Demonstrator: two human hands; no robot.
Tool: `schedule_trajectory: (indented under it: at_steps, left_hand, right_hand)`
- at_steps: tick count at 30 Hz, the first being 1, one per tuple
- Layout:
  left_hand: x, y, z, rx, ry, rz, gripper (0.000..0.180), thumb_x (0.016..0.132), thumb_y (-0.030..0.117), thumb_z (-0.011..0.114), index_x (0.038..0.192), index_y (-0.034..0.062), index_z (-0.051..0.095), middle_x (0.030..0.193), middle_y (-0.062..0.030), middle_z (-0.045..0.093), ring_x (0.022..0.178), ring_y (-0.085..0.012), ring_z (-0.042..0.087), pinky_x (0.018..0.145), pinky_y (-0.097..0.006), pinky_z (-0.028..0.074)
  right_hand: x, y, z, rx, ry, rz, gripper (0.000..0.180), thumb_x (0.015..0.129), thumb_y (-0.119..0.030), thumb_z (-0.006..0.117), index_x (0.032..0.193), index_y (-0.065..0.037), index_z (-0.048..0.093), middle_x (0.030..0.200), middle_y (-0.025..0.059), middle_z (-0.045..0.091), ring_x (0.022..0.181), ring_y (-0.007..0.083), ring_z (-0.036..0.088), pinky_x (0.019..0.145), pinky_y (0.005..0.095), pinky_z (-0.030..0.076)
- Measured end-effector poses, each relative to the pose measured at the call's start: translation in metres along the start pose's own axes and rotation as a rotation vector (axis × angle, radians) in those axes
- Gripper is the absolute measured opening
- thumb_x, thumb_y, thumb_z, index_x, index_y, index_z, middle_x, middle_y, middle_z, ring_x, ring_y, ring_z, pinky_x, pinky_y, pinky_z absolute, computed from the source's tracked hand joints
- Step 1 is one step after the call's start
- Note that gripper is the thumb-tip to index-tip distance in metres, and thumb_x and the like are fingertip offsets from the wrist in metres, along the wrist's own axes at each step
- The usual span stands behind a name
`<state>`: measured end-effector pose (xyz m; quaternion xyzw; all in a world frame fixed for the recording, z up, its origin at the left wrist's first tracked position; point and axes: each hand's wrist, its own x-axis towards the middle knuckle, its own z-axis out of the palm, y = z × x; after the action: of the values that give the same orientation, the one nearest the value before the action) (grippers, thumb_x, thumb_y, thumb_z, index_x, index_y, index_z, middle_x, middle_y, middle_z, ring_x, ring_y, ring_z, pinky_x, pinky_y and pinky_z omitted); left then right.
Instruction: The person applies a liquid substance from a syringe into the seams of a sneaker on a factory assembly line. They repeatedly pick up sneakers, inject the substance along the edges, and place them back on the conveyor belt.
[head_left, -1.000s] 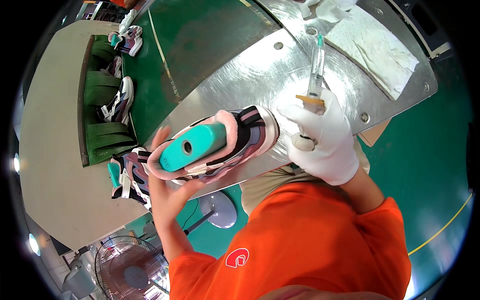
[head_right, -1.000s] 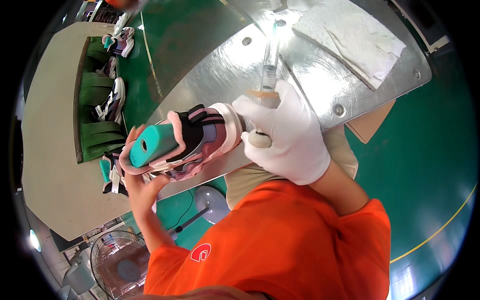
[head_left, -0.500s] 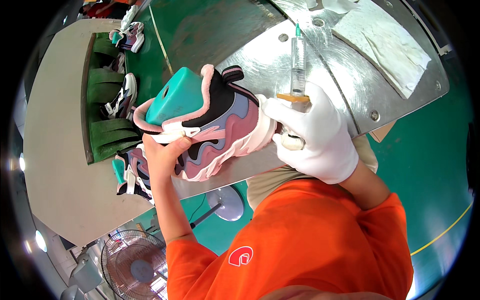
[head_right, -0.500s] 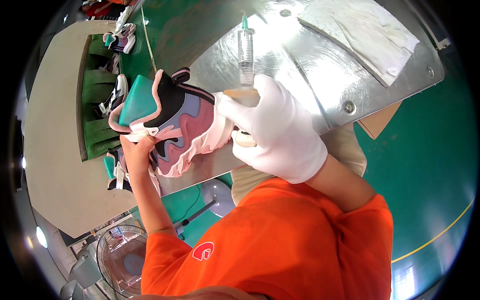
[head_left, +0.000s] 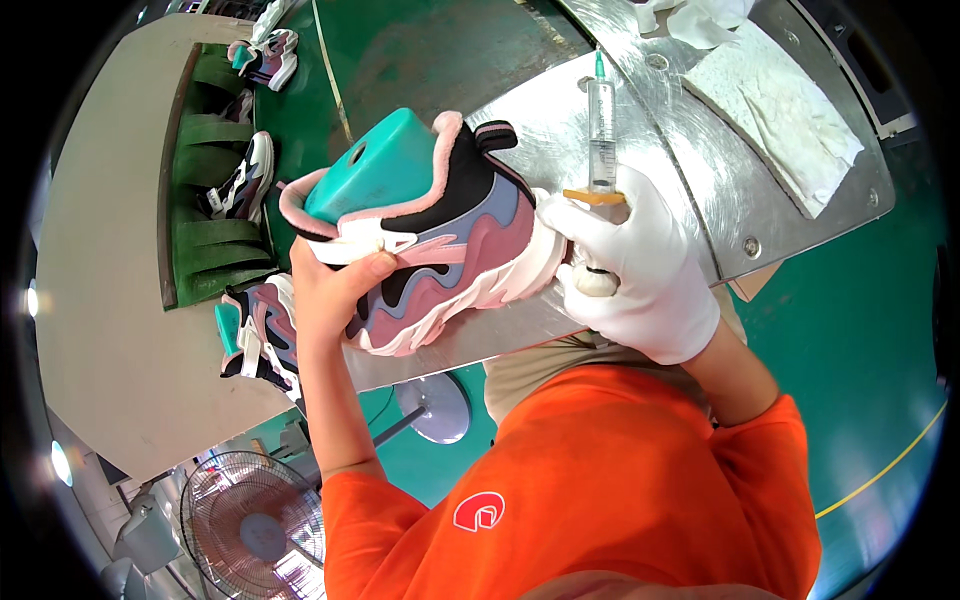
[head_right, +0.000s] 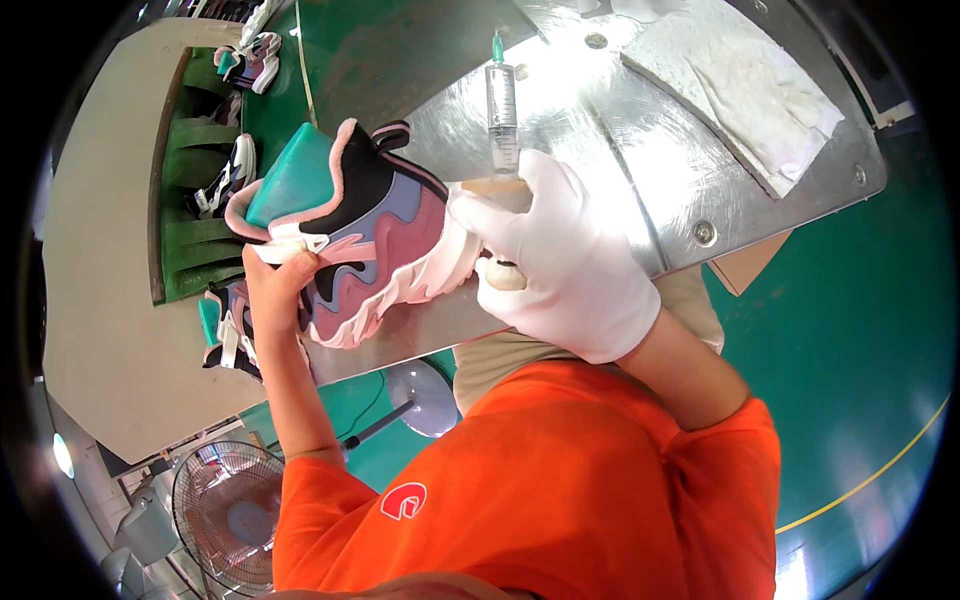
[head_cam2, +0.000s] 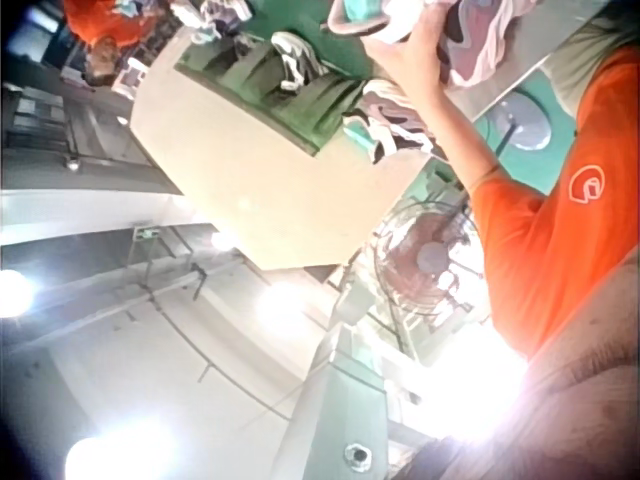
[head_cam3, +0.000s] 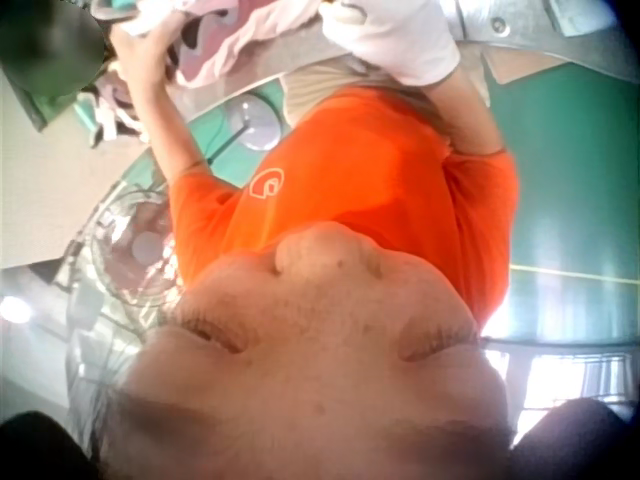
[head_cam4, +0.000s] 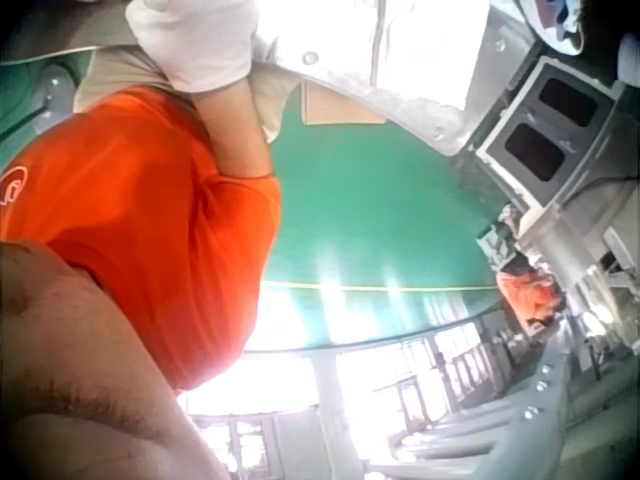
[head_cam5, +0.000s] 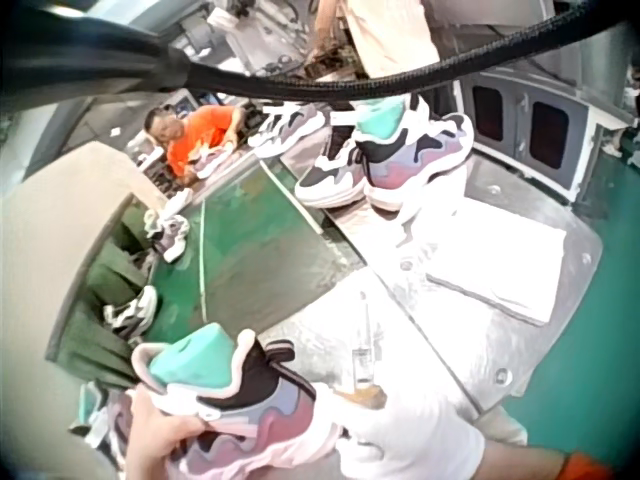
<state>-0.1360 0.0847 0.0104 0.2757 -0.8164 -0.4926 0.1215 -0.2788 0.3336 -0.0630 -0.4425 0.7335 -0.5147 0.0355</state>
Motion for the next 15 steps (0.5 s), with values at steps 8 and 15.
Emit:
schedule_trajectory:
  at_steps: [8, 15]
  left_hand:
    - [0.006, 0.004, 0.0, -0.028, -0.056, -0.008, 0.07, 0.07, 0.026, 0.081, 0.126, -0.0028, 0.052, 0.109, -0.0073, 0.065, 0.096, -0.0147, 0.062, 0.087, -0.029, 0.05]
    - [0.01, 0.013, 0.001, -0.048, -0.076, 0.021, 0.072, 0.072, 0.024, 0.08, 0.131, -0.0016, 0.049, 0.11, -0.0086, 0.064, 0.101, -0.0146, 0.062, 0.089, -0.029, 0.049]
  right_hand:
    - [-0.006, 0.008, -0.005, 0.157, 0.144, 0.146, 0.049, 0.066, -0.006, 0.073, 0.114, -0.011, 0.064, 0.115, 0.0176, 0.053, 0.086, 0.0251, 0.06, 0.075, 0.0335, 0.052]
    - [-0.008, 0.006, -0.013, 0.184, 0.249, 0.242, 0.051, 0.067, -0.003, 0.076, 0.116, -0.01, 0.063, 0.117, 0.0107, 0.054, 0.09, 0.0204, 0.059, 0.079, 0.031, 0.051]
